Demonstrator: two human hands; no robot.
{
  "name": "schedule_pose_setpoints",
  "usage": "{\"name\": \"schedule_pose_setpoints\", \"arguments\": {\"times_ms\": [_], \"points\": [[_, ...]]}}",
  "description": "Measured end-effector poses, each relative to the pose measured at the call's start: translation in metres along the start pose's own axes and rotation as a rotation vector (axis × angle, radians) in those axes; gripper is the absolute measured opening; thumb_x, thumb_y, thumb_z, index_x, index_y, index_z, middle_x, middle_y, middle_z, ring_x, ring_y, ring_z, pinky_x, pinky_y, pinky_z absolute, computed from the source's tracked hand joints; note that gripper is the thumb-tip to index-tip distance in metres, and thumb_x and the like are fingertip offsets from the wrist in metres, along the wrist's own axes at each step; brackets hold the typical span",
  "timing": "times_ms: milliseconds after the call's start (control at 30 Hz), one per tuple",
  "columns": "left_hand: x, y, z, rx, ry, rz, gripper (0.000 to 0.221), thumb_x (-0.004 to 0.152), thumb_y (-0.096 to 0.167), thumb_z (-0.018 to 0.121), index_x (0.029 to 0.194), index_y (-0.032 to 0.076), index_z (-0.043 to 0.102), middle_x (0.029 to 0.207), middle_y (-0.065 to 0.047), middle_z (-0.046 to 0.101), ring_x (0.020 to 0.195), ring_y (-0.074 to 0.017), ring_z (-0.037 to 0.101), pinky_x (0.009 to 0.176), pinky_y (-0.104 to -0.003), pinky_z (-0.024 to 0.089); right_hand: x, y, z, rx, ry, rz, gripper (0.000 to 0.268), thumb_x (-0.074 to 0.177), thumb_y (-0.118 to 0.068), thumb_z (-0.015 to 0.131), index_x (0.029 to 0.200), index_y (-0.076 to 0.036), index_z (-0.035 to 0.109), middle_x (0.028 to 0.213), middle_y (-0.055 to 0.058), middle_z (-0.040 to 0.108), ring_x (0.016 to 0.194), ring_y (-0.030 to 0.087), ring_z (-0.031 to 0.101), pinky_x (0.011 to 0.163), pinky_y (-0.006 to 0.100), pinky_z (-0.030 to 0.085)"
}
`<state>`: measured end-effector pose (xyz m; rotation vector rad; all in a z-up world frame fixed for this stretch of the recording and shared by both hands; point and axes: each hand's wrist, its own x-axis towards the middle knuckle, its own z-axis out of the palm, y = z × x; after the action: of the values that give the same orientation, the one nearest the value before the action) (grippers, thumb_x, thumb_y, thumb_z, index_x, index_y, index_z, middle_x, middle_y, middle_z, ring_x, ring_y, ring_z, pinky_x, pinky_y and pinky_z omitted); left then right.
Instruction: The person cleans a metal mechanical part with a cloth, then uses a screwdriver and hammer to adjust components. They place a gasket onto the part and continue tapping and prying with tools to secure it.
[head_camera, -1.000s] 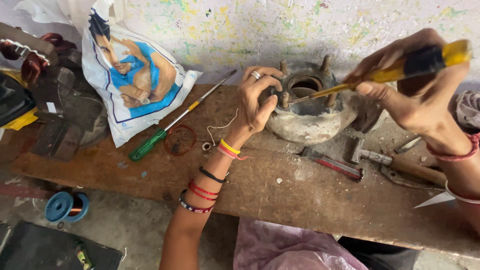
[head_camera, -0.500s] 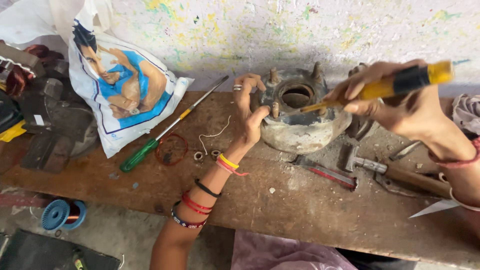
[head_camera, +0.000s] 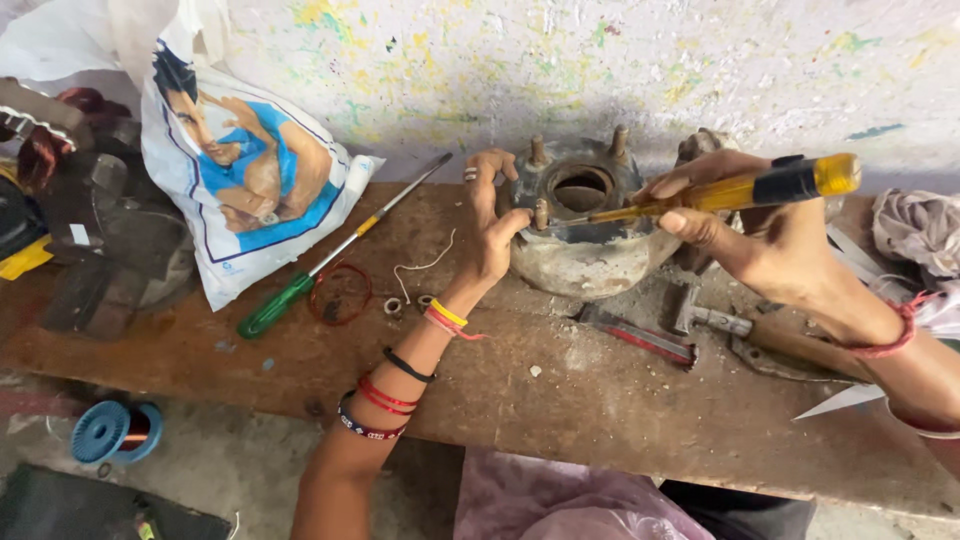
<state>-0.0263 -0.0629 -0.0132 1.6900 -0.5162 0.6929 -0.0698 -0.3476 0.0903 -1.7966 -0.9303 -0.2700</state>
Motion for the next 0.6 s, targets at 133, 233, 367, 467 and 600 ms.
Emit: {"name": "schedule_pose_setpoints", "arguments": {"times_ms": [133,233,367,467,600], "points": [[-0.001,0.004,0.0,-0.005,-0.009,-0.043,0.045,0.069,0.017,0.059,0.111,0.002,0.049,0.117,-0.012,0.047,0.116,-0.0278,0.047,0.11,-0.035,0.036,-0.004,-0.005,0.008,0.171,0.046,0.004,0.019,0.101,-0.006,0.069,0.117,0.0,0.061,0.11,0.016,0.073,0.111,0.021,0.073,0.093,0.036,0.064],[-0.001,0.007,-0.002,0.053,0.011,0.007,0.047,0.07,0.017,0.061,0.113,0.002,0.051,0.12,-0.013,0.048,0.122,-0.0292,0.046,0.112,-0.037,0.033,-0.003,-0.009,0.016,0.204,0.049,-0.059,0.018,0.104,-0.006,0.068,0.117,-0.002,0.057,0.106,0.017,0.072,0.11,0.021,0.074,0.09,0.036,0.064],[0.0,0.004,-0.002,-0.032,0.003,-0.049,0.048,0.068,0.019,0.059,0.112,0.002,0.049,0.117,-0.012,0.047,0.118,-0.0289,0.046,0.111,-0.037,0.034,0.002,-0.013,0.033,0.15,0.036,-0.165,0.018,0.103,-0.005,0.067,0.116,-0.001,0.053,0.109,0.02,0.071,0.111,0.025,0.074,0.092,0.038,0.067],[0.001,0.001,-0.002,-0.021,-0.013,-0.037,0.048,0.067,0.02,0.059,0.111,0.002,0.048,0.117,-0.013,0.046,0.119,-0.0291,0.045,0.112,-0.037,0.033,0.004,-0.018,0.041,0.045,0.038,-0.242,0.021,0.103,-0.005,0.067,0.116,0.001,0.051,0.106,0.021,0.071,0.11,0.027,0.075,0.088,0.036,0.068],[0.001,-0.001,-0.002,-0.022,-0.01,-0.022,0.046,0.068,0.019,0.057,0.11,0.002,0.047,0.118,-0.013,0.045,0.12,-0.029,0.045,0.114,-0.036,0.032,0.015,-0.021,0.042,-0.215,0.005,-0.254,0.014,0.102,-0.003,0.067,0.107,0.003,0.055,0.099,0.02,0.075,0.098,0.027,0.078,0.079,0.035,0.067]]}}
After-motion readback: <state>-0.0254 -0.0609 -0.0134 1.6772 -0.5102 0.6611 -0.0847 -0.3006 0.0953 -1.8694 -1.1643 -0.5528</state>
